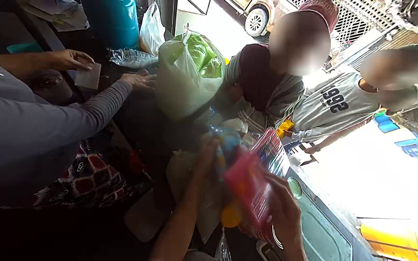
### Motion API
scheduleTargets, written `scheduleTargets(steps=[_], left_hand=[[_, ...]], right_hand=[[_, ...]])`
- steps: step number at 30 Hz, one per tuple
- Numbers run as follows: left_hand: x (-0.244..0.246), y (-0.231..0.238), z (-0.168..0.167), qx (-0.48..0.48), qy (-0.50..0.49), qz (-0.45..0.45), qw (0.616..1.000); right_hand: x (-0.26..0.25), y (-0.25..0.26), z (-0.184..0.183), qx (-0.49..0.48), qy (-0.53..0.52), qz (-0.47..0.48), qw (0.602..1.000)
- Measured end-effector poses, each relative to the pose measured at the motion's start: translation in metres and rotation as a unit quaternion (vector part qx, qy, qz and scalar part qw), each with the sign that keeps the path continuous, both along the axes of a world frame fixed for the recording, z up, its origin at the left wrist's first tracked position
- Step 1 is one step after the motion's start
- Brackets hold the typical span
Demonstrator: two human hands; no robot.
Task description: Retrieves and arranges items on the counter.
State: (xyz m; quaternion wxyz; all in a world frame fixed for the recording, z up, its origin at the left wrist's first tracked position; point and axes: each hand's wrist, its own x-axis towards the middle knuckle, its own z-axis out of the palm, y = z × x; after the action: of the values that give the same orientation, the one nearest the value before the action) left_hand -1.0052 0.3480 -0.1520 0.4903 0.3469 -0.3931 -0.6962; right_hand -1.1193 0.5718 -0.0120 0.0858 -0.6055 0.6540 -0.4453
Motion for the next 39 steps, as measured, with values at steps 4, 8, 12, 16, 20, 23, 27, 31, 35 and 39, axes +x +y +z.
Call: scheduleTargets(steps=[4,8,12,16,20,23,27,31,35,39], left_hand=[[-0.008,-0.012,0.001,-0.041,-0.006,0.009,0.999],[-0.009,-0.019,0.009,-0.024,-0.125,0.003,0.992],[-0.013,-0.022,0.021,0.027,-0.22,-0.018,0.975],[-0.011,-0.022,0.036,-0.032,-0.371,-0.076,0.925],[-0.012,-0.023,0.038,-0.062,-0.368,-0.099,0.922],[-0.014,-0.019,0.031,-0.085,-0.323,-0.055,0.941],[0.002,-0.008,0.045,-0.122,-0.282,0.018,0.951],[0.038,-0.026,0.065,-0.169,-0.296,0.055,0.938],[0.062,-0.064,0.03,-0.132,-0.257,0.029,0.957],[0.069,-0.084,-0.007,-0.063,-0.251,0.042,0.965]], right_hand=[[-0.003,0.005,-0.005,0.004,0.0,-0.008,1.0],[-0.003,0.009,-0.01,0.009,-0.009,-0.001,1.0],[0.0,0.009,-0.013,0.016,-0.034,0.013,0.999],[0.002,0.009,-0.013,0.013,-0.038,0.034,0.999],[0.005,0.011,-0.013,0.009,-0.045,0.045,0.998],[0.005,0.014,-0.012,0.004,-0.05,0.045,0.998],[0.004,0.022,-0.012,0.0,-0.047,0.049,0.998],[0.001,0.027,-0.012,-0.004,-0.053,0.057,0.997],[0.004,0.03,-0.013,0.004,-0.049,0.058,0.997],[0.003,0.032,-0.016,0.014,-0.06,0.052,0.997]])
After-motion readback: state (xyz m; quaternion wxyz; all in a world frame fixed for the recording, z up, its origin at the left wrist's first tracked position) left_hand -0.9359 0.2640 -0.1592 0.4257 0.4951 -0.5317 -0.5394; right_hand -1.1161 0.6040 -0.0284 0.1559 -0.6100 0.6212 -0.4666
